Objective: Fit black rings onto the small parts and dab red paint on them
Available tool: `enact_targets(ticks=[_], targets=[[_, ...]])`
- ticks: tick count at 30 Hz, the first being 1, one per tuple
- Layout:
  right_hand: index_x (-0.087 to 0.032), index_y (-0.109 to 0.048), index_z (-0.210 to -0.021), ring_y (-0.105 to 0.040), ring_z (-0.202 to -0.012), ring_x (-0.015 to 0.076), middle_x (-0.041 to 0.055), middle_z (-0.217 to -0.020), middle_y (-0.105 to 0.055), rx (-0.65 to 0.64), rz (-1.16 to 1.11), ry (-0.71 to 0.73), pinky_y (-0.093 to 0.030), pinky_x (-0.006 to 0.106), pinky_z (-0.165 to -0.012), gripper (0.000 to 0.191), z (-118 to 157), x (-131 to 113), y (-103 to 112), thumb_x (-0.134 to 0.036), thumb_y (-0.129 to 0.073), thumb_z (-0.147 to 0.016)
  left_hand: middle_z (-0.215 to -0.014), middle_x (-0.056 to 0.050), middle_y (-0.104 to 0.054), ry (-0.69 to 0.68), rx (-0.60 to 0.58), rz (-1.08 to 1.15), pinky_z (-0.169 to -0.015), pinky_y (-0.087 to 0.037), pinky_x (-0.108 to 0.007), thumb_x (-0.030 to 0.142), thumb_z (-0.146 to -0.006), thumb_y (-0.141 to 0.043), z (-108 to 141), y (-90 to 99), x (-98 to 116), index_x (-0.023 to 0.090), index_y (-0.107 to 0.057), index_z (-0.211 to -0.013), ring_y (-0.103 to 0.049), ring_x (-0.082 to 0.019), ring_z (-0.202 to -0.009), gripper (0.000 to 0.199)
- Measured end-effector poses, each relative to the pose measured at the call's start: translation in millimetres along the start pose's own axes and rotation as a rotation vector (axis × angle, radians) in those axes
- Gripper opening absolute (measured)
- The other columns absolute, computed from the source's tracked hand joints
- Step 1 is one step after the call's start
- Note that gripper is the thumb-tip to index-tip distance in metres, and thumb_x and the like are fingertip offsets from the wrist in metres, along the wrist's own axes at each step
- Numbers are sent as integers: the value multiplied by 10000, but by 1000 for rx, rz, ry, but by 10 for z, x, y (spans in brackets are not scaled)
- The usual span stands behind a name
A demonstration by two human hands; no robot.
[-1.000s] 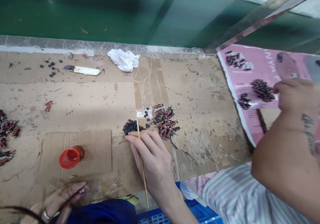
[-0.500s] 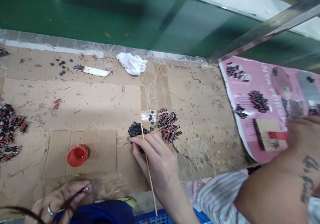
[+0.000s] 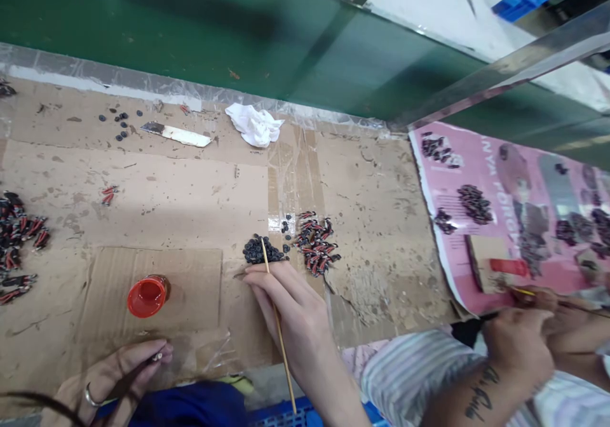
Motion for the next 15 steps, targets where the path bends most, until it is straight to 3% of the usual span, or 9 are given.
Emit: enact_targets(ticks=[7, 15], targets=[[-248, -625, -747, -713, -687, 139, -13, -749, -712, 108, -102, -58, -603, 224, -640, 65, 21, -53, 69, -222, -573, -777, -706, 190, -707, 49, 25, 22, -572, -532, 8, 410, -706, -482, 21, 10, -20, 411, -540, -883, -675, -7, -570, 187], [-231, -626, -697, -714, -665, 155, 3, -715, -712, 190, -278, -149, -603, 228, -604, 39, 72, -127, 17, -212, -633, -731, -619, 154, -712, 193, 144, 11, -526, -556, -28, 444, -719, -447, 37, 14, 43, 372, -575, -811, -664, -15, -507, 173]])
Point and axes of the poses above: each hand's wrist, its own z-axis away from the middle knuckle, its own y-axis out of the back of the hand, x = y × z, the point moved 10 cm from there along -z, towards the middle knuckle
